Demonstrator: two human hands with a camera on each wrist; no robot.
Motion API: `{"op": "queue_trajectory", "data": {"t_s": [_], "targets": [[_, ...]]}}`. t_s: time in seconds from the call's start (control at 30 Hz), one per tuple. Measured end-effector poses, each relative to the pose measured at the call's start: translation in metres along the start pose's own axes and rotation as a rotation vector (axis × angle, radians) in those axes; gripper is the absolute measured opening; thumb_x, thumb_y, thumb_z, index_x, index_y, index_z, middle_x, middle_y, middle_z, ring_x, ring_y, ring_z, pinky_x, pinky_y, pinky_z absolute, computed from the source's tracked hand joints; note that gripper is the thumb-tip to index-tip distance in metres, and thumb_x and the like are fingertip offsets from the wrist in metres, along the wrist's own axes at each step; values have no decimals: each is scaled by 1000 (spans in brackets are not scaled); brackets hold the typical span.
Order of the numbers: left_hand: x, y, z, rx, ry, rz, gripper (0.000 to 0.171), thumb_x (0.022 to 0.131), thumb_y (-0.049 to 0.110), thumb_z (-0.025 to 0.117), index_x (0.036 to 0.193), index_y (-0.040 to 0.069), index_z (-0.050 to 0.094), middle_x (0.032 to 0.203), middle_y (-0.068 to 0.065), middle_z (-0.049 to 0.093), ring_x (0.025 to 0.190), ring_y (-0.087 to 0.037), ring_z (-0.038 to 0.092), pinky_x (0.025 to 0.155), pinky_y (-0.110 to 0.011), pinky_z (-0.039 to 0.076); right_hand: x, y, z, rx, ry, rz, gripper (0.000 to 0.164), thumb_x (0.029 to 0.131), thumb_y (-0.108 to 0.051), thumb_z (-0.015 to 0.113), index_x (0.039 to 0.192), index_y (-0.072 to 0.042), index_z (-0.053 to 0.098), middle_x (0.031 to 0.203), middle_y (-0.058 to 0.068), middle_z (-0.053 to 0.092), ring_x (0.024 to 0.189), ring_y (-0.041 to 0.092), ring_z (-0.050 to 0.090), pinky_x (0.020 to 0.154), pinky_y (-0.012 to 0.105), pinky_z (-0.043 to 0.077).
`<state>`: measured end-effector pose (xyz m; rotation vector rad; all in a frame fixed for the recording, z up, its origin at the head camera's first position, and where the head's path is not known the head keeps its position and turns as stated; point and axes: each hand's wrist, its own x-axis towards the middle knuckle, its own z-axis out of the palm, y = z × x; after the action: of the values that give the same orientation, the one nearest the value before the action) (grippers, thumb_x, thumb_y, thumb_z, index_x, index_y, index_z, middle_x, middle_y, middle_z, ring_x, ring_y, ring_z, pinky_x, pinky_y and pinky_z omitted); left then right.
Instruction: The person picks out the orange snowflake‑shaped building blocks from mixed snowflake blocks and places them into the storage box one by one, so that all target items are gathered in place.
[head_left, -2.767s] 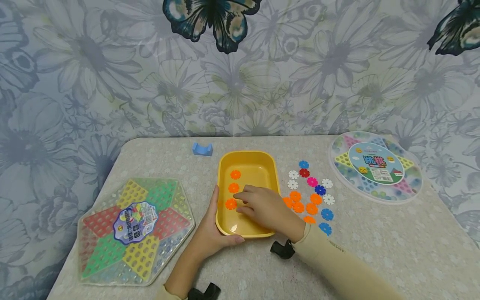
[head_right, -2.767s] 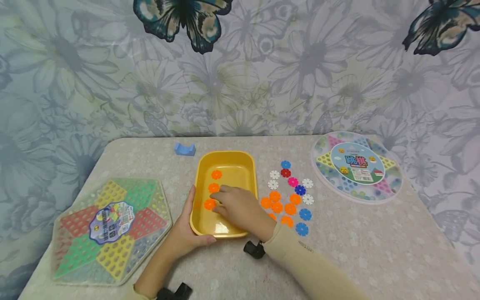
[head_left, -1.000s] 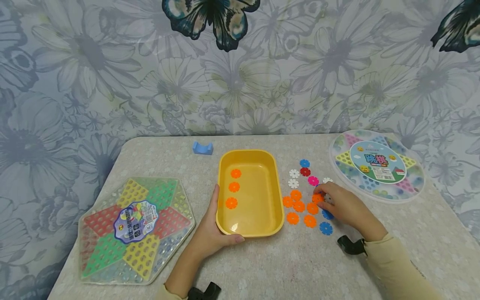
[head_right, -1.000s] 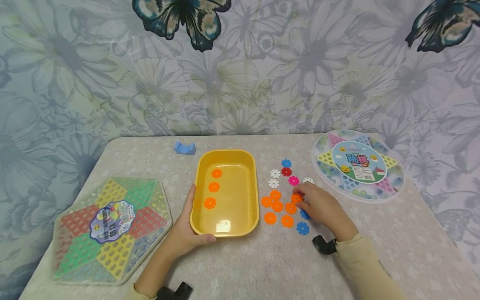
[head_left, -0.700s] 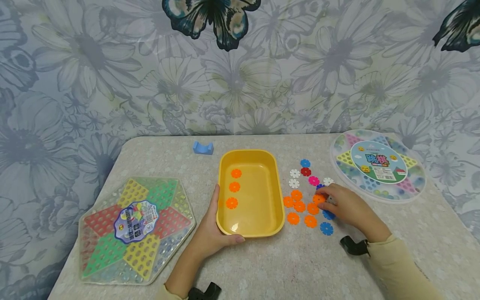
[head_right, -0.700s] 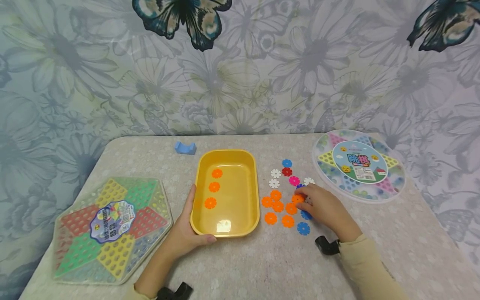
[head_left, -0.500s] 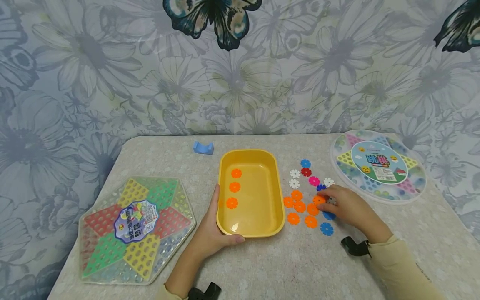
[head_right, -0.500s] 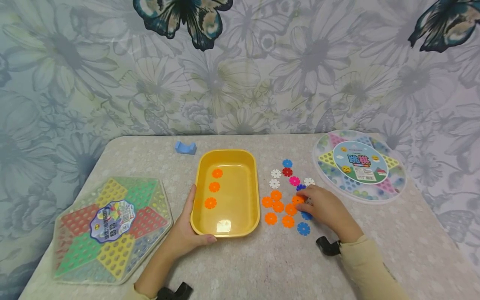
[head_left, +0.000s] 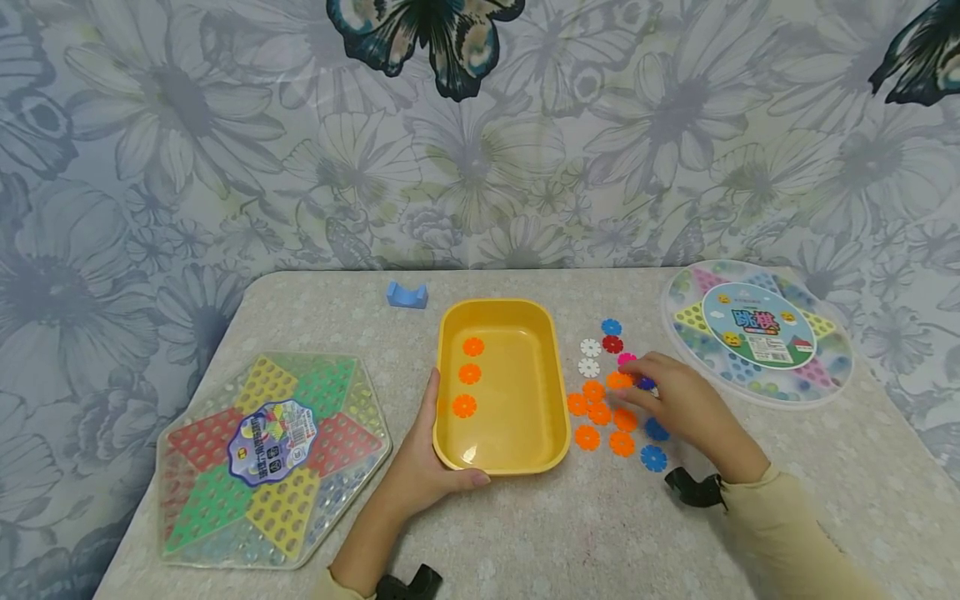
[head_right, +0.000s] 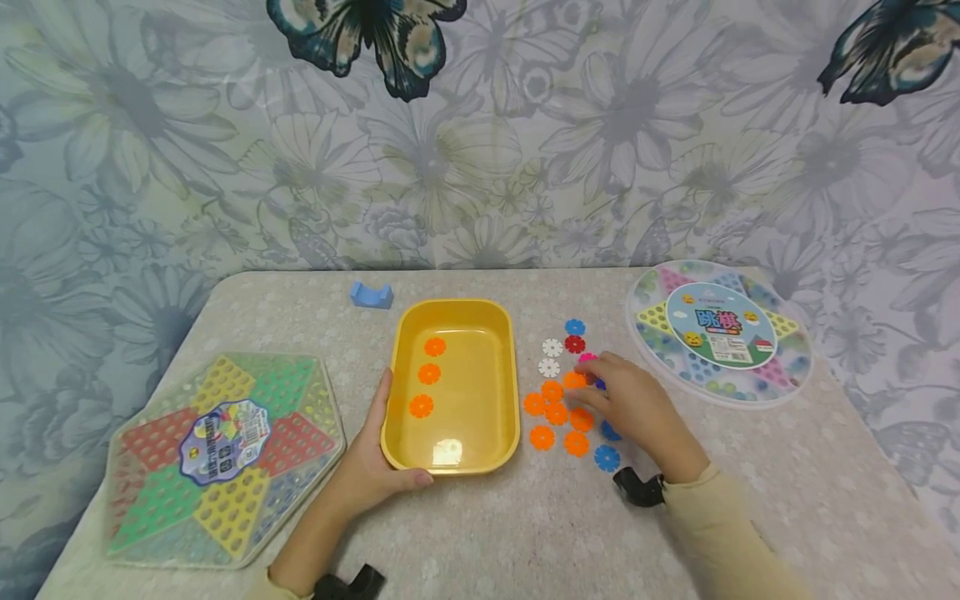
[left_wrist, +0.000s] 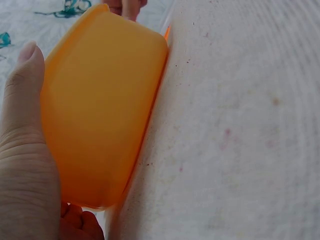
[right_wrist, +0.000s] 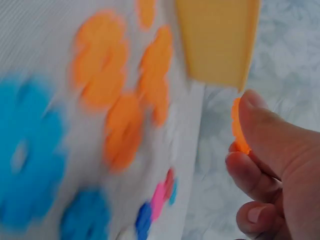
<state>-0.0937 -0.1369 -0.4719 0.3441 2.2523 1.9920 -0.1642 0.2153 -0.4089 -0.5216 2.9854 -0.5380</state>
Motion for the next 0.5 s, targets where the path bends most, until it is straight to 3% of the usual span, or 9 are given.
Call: {"op": "queue_trajectory", "data": {"t_s": [0.23,0.5], "targets": [[0,0,0,7,-2,7,136,59,22,91,149,40,-9,161,6,7,142,-18,27,107,-13,27,11,-41,1,87,82,-112,38,80,-40,72,111,-19,66,93,-8,61,78,16,53,68,28,45],[0,1,-1,41,-10,-4,135,60,27,90,149,40,-10,160,10,4,144,-15,25,108,-14,25,30,-86,15,104,88,-181,37,78,-45,73,105,-20,69,87,-10,61,74,11,53,66,24,48]]}}
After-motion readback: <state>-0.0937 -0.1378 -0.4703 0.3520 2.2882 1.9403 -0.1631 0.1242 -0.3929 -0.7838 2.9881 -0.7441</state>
